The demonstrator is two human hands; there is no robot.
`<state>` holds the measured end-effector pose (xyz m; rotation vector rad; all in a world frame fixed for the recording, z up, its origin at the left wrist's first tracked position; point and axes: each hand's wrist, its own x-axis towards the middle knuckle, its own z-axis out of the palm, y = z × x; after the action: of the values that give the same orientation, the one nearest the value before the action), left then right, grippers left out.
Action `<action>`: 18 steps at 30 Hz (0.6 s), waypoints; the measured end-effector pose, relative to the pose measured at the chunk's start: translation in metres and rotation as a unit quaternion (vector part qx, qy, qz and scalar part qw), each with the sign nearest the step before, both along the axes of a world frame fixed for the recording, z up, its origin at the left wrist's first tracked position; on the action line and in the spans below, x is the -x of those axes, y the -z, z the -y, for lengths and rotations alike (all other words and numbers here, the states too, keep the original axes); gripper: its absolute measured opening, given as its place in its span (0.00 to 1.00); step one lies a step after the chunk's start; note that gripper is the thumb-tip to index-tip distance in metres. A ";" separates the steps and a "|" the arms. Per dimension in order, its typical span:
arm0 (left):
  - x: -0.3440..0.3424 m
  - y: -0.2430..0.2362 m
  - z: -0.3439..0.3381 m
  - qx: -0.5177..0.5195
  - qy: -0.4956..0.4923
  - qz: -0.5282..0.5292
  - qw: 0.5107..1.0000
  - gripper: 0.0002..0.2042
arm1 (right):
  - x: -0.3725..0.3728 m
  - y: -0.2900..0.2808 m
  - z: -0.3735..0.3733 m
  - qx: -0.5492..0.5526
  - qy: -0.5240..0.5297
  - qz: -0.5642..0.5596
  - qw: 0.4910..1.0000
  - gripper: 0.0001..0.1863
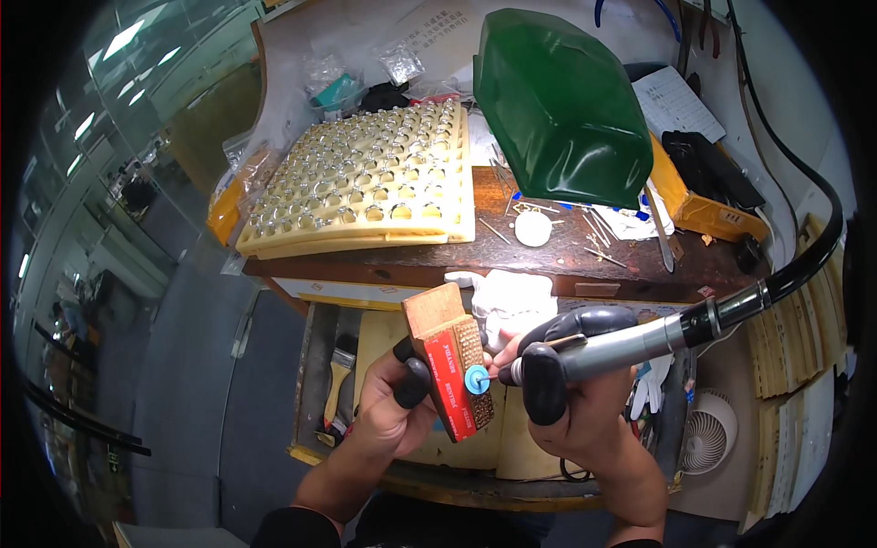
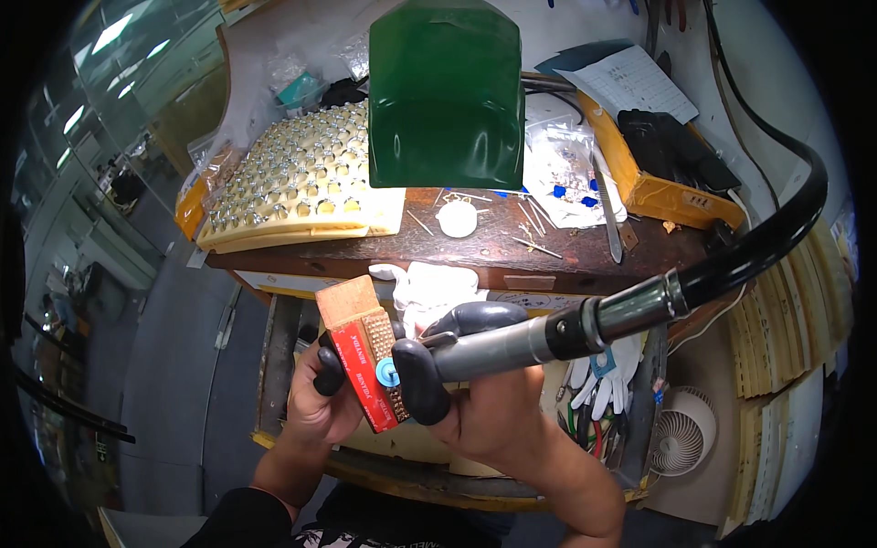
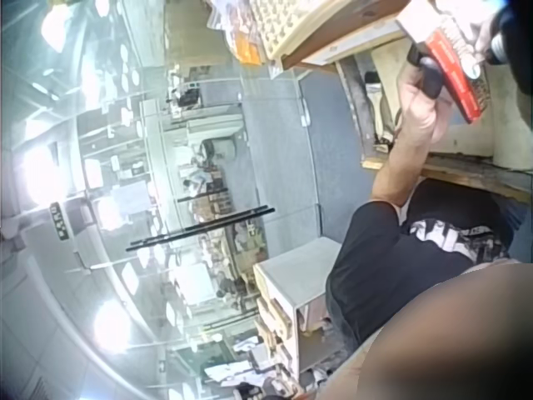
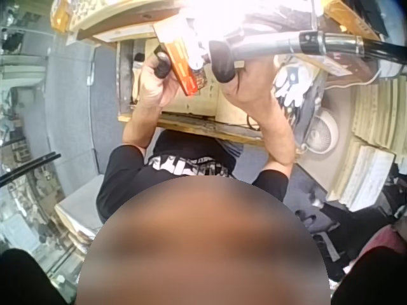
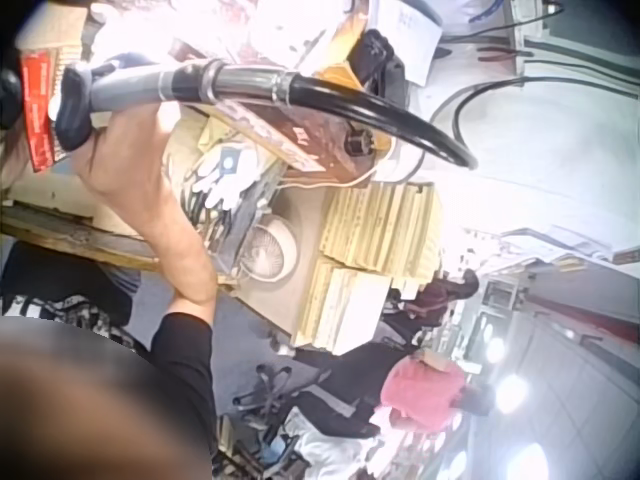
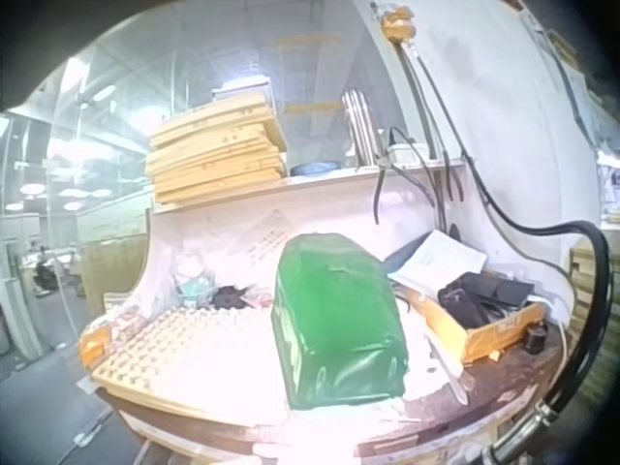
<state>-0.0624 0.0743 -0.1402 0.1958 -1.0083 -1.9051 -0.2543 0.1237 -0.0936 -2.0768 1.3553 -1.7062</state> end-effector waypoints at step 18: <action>0.000 -0.001 0.001 0.001 0.006 -0.005 1.000 0.22 | 0.001 0.002 -0.002 0.003 0.000 -0.001 1.000 0.14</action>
<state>-0.0627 0.0733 -0.1387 0.1795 -1.0061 -1.9138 -0.2553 0.1261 -0.0952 -2.0809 1.3527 -1.7109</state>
